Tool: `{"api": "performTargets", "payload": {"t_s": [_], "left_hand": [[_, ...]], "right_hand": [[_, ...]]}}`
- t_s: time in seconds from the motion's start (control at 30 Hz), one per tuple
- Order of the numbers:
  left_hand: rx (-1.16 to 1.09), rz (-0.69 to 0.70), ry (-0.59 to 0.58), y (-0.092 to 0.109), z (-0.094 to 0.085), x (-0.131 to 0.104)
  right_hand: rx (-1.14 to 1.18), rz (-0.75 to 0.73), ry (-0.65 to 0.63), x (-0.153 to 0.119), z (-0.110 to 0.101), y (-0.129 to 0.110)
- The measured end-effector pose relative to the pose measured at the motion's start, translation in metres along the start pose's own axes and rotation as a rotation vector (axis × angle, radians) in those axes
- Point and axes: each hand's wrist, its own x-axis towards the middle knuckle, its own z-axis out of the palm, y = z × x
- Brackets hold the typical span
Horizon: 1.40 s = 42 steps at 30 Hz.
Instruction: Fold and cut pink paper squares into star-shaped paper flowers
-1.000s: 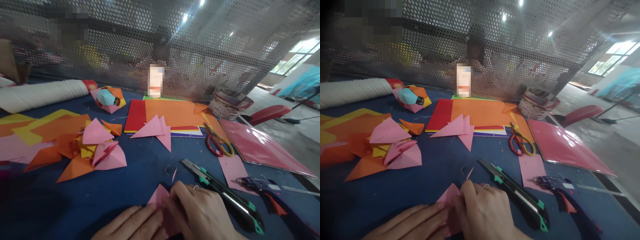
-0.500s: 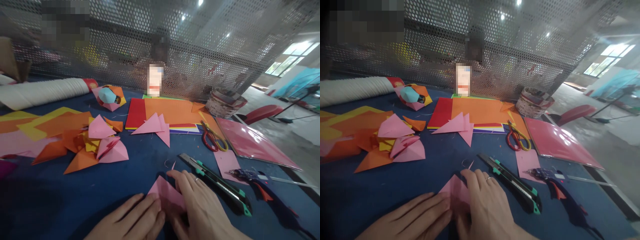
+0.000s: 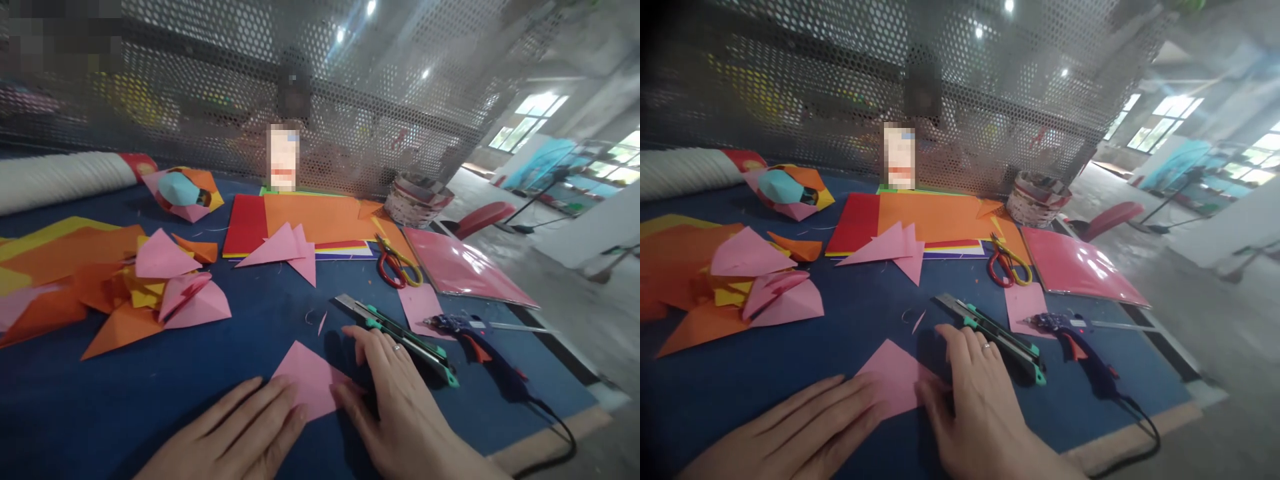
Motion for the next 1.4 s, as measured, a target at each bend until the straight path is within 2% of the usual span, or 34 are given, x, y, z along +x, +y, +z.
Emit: {"api": "performTargets", "payload": {"t_s": [0.13, 0.23, 0.57, 0.77, 0.87, 1.0, 1.1, 1.23, 1.4], "left_hand": [[0.076, 0.124, -0.065, -0.006, -0.007, 0.002], [0.103, 0.140, -0.068, -0.009, -0.010, 0.003], [0.051, 0.110, -0.079, -0.003, -0.012, 0.002], [0.017, -0.035, -0.164, 0.007, -0.029, 0.011], [0.022, -0.036, -0.187, 0.014, -0.038, 0.012], [0.022, -0.122, -0.185, 0.018, -0.042, 0.001], [0.091, -0.038, -0.182, 0.013, -0.043, -0.015], [0.166, 0.028, -0.236, 0.007, -0.047, -0.035], [0.131, -0.085, -0.237, 0.014, -0.049, -0.042]], "right_hand": [[0.042, 0.032, -0.025, -0.005, -0.002, 0.003], [0.045, 0.045, -0.040, -0.008, -0.002, 0.006], [0.124, 0.062, 0.001, -0.006, -0.005, 0.003], [0.001, 0.076, -0.026, 0.002, 0.000, -0.009], [-0.027, 0.055, -0.021, 0.003, 0.004, -0.006], [-0.037, 0.028, -0.014, 0.002, 0.005, -0.002], [-0.046, 0.025, -0.009, 0.002, 0.005, -0.001], [-0.054, 0.011, 0.003, 0.004, 0.004, -0.001], [-0.046, 0.006, 0.009, 0.005, 0.005, 0.002]]}}
